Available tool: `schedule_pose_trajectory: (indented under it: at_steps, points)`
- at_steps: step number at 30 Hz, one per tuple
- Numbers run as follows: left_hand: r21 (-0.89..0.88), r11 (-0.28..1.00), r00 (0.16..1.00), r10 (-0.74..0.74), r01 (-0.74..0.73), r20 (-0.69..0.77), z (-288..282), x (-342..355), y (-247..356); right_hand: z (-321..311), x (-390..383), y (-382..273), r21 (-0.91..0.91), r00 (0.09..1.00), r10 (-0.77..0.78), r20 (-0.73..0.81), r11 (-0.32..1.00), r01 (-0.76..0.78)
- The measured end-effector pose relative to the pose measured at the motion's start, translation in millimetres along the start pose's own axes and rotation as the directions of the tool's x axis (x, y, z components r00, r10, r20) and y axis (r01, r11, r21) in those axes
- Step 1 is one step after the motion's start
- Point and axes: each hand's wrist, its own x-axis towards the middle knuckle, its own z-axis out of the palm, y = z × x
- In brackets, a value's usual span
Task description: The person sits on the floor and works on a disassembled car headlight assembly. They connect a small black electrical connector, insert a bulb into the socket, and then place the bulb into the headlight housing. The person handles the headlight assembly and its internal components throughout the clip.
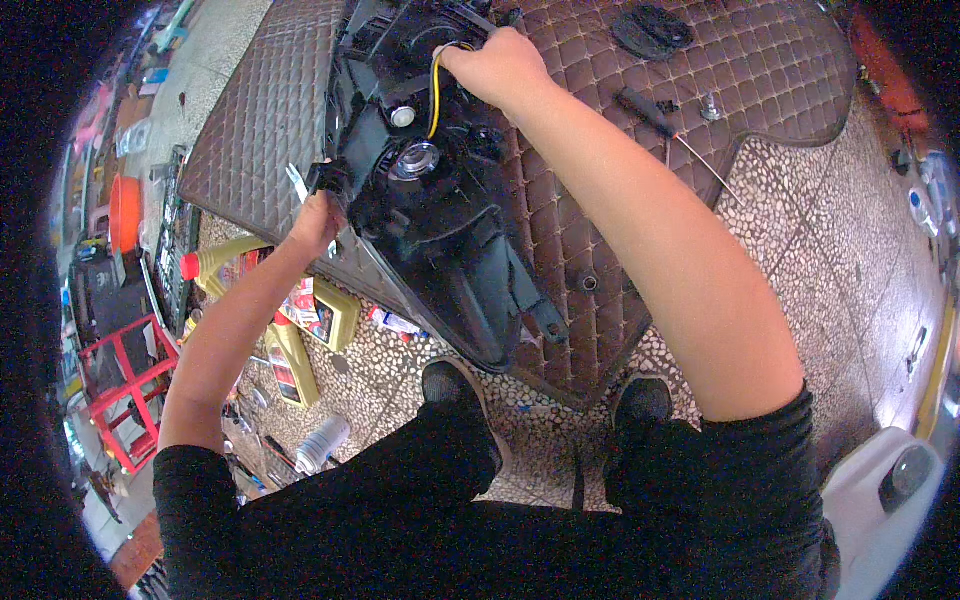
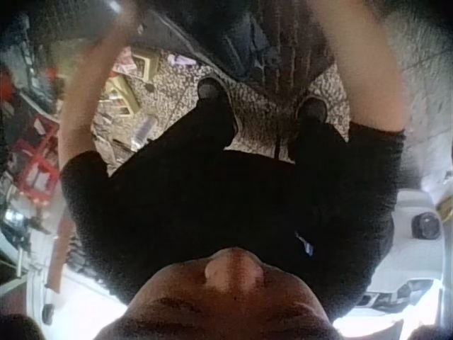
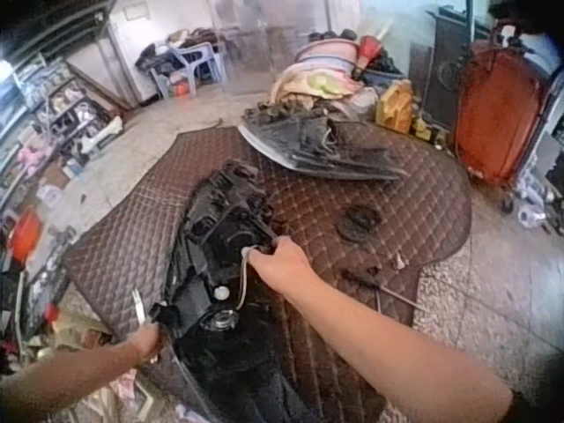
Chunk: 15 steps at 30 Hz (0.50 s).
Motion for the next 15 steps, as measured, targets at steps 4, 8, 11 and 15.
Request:
schedule_pose_trajectory:
  at_steps: [4,8,11,15]
  points:
    - [-0.061,0.998,0.998,0.007,-0.011,-0.058,-6.3,9.6,-11.6,2.1,-10.6,4.0,0.220,0.988,0.096,0.123,0.968,-0.121]
    - [-0.163,0.985,0.997,-0.061,0.051,-0.053,-9.6,19.7,-14.3,5.8,-11.5,2.2,0.279,0.949,0.124,0.288,0.938,-0.207]
    - [-0.254,0.961,0.989,-0.133,0.111,-0.071,-7.0,16.4,-13.7,8.6,-9.9,0.4,0.224,0.933,0.177,0.313,0.941,-0.253]
    - [0.012,0.992,0.989,0.122,-0.122,-0.078,0.0,1.2,-14.4,7.8,-11.2,1.5,0.241,0.942,0.172,0.290,0.939,-0.246]
